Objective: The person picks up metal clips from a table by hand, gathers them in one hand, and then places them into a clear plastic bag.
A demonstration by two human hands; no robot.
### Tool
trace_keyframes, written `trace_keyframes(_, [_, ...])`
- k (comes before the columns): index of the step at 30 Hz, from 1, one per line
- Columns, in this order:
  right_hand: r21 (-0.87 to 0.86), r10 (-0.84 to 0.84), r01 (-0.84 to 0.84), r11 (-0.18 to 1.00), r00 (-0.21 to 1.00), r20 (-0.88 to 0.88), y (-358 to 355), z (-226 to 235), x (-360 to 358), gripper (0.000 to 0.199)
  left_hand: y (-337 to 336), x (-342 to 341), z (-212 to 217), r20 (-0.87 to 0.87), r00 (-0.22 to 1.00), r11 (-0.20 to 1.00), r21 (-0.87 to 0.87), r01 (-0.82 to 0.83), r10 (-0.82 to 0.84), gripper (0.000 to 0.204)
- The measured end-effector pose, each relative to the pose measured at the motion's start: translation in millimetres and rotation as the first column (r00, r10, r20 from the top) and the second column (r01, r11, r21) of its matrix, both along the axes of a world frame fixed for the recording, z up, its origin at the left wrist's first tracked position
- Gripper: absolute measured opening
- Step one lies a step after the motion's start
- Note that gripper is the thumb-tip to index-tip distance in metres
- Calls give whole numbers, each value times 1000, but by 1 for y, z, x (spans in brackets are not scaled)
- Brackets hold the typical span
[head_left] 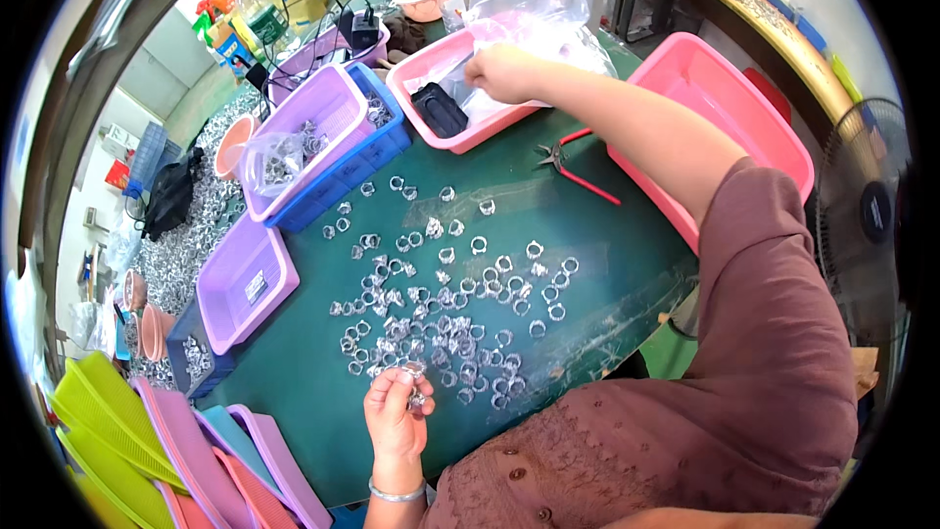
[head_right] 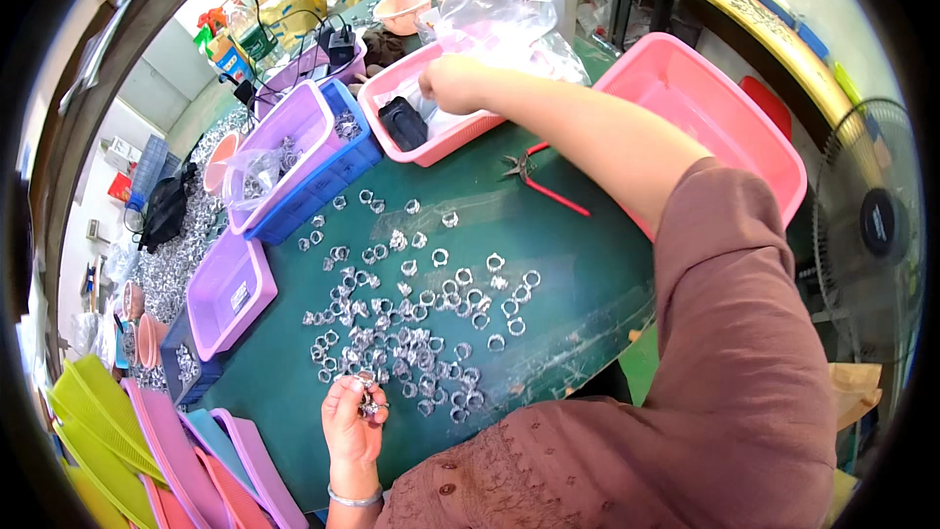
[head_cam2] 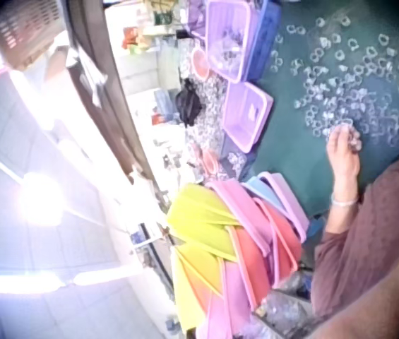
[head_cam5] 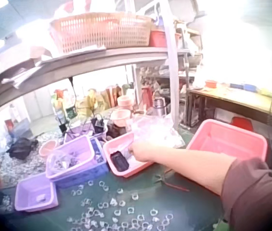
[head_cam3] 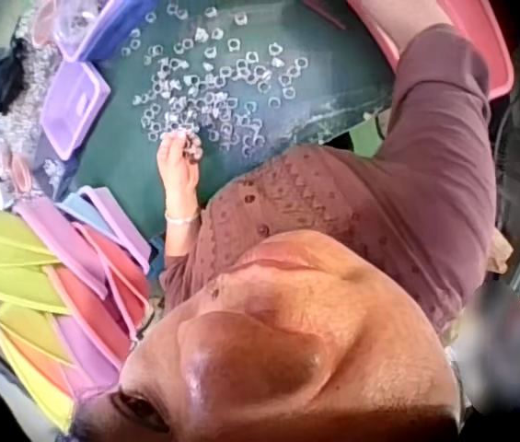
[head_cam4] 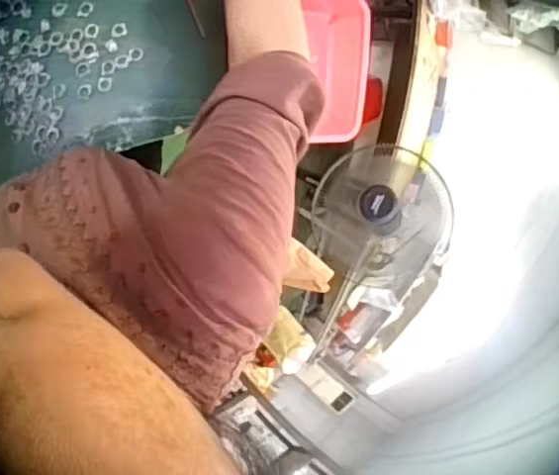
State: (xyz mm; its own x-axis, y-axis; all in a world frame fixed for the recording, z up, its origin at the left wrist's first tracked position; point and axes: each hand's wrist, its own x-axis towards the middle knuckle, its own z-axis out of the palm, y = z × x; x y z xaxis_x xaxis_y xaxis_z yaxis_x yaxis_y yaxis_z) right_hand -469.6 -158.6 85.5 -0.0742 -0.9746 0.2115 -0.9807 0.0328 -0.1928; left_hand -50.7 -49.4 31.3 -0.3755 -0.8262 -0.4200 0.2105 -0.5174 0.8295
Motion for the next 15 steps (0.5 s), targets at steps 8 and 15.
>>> trace_keyframes(8, [575,81,-143,806,988,131,-27,-21,-24,47,-23,-50,27,82,997,992,126,-19,9,3])
trace_keyframes(15, [689,237,-194,699,971,33,-38,4,-2,58,-35,-84,43,113,993,977,215,2,-27,1])
